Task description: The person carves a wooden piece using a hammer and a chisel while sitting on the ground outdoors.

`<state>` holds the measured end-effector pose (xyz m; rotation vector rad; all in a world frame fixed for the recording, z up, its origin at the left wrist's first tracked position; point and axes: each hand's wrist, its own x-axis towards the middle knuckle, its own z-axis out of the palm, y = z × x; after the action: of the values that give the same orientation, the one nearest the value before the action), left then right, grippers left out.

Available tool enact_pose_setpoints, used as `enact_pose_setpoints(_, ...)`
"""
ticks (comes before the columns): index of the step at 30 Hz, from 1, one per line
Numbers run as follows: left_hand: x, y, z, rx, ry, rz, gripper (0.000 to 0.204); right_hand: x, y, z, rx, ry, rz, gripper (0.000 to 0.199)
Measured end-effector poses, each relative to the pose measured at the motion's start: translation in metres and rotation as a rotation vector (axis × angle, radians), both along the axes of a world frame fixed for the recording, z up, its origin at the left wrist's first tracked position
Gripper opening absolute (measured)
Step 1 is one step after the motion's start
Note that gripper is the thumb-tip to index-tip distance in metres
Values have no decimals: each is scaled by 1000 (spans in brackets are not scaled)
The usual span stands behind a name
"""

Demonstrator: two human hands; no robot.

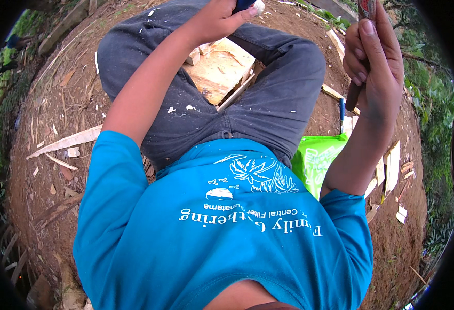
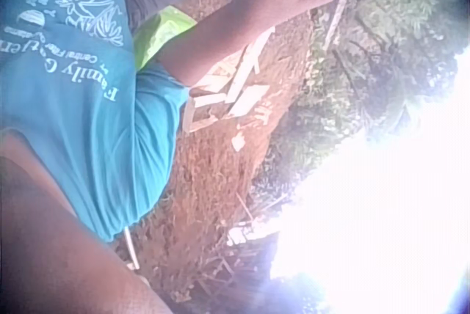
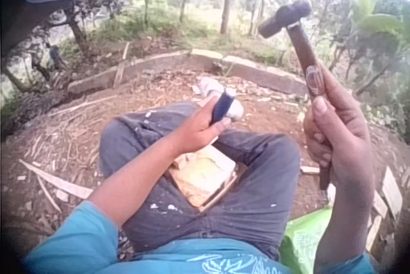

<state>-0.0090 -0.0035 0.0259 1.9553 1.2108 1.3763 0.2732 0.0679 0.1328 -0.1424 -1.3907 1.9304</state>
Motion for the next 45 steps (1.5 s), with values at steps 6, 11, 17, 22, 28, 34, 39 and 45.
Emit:
enact_pose_setpoints(6, 7, -5, -5, -88, -22, 8, 38, -40, -72, 60, 303, -454, -633, 51)
enact_pose_setpoints(11, 7, -3, -3, -211, 15, 0, 38, -15, -35, -8, 425, -566, -477, 49)
enact_pose_setpoints(17, 0, 2, -15, -141, -11, 5, 41, -23, -58, 0, 272, -782, -314, 46)
enact_pose_setpoints(22, -6, 1, -12, 47, 63, 47, 42, -24, -59, 12, 250, -690, -366, 46)
enact_pose_setpoints(28, -1, -1, -10, -129, 12, -21, 47, -24, -49, 7, 299, -748, -372, 44)
enact_pose_setpoints(34, -2, -1, -25, -13, -8, 32, 50, -26, -45, 4, 242, -615, -292, 49)
enact_pose_setpoints(39, -23, -8, -5, -401, -459, 39, 37, -23, -64, 9, 54, -711, -286, 55)
enact_pose_setpoints(45, -19, -14, -5, -171, -150, 34, 43, -22, -78, 24, -27, -721, -317, 56)
